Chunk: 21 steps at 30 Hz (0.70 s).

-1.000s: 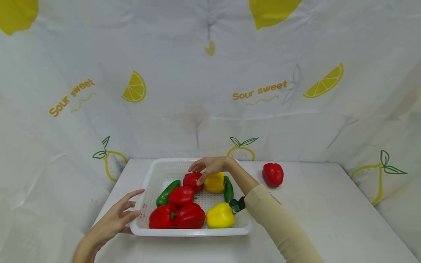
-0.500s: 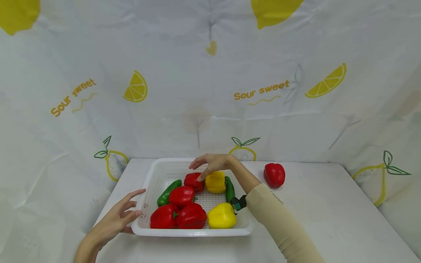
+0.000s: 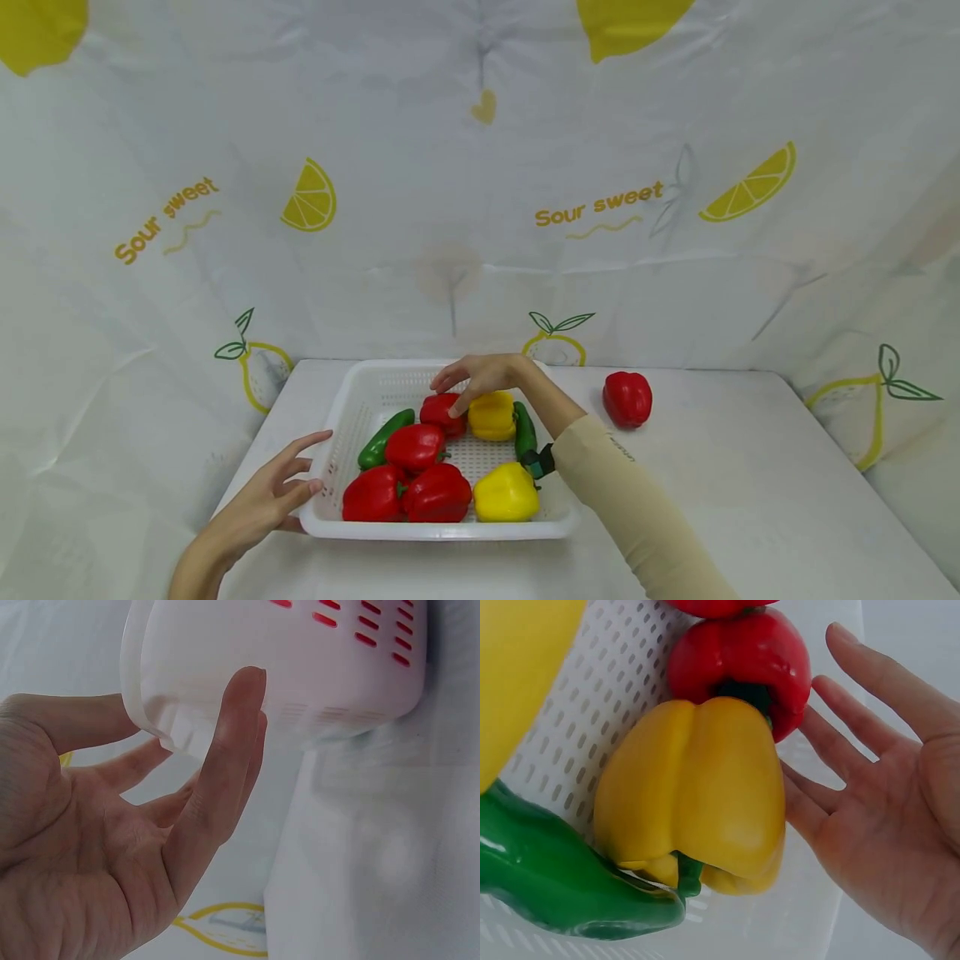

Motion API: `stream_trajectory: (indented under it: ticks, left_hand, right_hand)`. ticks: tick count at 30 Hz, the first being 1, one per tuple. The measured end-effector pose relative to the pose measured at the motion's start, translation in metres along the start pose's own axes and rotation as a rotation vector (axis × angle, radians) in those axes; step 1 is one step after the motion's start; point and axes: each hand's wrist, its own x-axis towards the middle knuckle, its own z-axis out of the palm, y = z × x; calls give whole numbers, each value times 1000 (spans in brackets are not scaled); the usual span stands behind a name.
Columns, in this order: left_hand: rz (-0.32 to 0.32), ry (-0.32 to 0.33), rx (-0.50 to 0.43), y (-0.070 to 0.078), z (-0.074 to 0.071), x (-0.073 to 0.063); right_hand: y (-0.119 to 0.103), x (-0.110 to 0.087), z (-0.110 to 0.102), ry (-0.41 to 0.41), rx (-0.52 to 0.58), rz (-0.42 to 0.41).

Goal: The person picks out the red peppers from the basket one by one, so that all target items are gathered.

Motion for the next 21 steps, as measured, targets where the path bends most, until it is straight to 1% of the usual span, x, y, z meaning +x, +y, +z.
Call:
stream_trajectory:
  ticks: [4,9,15,21]
  left_hand:
    - [8,-10,-1,0,0,0]
    - [16,-20,-8,0,-1,-1]
    - [31,-28,-17,1,0,-1]
    - [29,-31,-20,1,0,-1]
  right_hand:
    - [2,1,2,-4,-19,16]
    - [3,3,3,-4,-78,18]
    - [3,3,3,-11,-82,8]
    - [3,4,4,-12,-78,10]
